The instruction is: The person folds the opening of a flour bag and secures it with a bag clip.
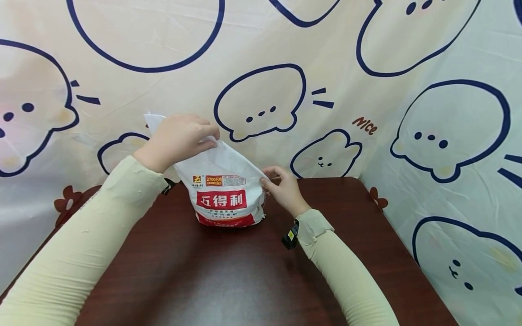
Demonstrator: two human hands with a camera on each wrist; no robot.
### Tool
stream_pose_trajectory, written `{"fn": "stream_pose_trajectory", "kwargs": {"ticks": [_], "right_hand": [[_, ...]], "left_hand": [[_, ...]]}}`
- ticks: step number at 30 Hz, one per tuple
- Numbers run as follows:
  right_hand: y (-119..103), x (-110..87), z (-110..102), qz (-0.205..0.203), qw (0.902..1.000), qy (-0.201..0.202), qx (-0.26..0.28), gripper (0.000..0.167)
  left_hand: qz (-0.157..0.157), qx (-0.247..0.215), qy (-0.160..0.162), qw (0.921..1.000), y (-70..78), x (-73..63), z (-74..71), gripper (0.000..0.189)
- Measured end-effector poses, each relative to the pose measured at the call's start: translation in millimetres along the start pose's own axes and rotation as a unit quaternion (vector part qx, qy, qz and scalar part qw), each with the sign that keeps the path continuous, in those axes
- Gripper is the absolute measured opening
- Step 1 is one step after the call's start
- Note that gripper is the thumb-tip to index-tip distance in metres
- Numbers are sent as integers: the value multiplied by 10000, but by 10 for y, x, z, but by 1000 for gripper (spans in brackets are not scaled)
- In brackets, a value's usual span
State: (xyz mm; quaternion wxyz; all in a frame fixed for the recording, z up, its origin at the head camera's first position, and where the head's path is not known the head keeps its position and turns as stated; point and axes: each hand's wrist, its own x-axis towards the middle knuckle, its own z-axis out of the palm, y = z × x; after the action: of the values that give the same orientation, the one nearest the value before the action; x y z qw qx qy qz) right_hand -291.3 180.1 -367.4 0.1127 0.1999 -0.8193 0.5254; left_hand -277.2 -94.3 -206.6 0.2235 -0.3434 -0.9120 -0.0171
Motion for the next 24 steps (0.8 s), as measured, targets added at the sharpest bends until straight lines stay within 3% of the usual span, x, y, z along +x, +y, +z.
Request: {"fn": "stream_pose_trajectory", "kwargs": {"ticks": [8,15,24], "right_hand": [[-6,-19,-1,-36,9999,85,-109,18],[-405,-118,-12,25,9992,108,-386,18],[-20,9,4,-82,9983,186,-545,19]], "left_hand": [[115,128,144,9997,-23,-15,55,15],[143,171,144,9996,-24,-17,59,15],[106,213,141,9996,-11,-24,48,18]]}}
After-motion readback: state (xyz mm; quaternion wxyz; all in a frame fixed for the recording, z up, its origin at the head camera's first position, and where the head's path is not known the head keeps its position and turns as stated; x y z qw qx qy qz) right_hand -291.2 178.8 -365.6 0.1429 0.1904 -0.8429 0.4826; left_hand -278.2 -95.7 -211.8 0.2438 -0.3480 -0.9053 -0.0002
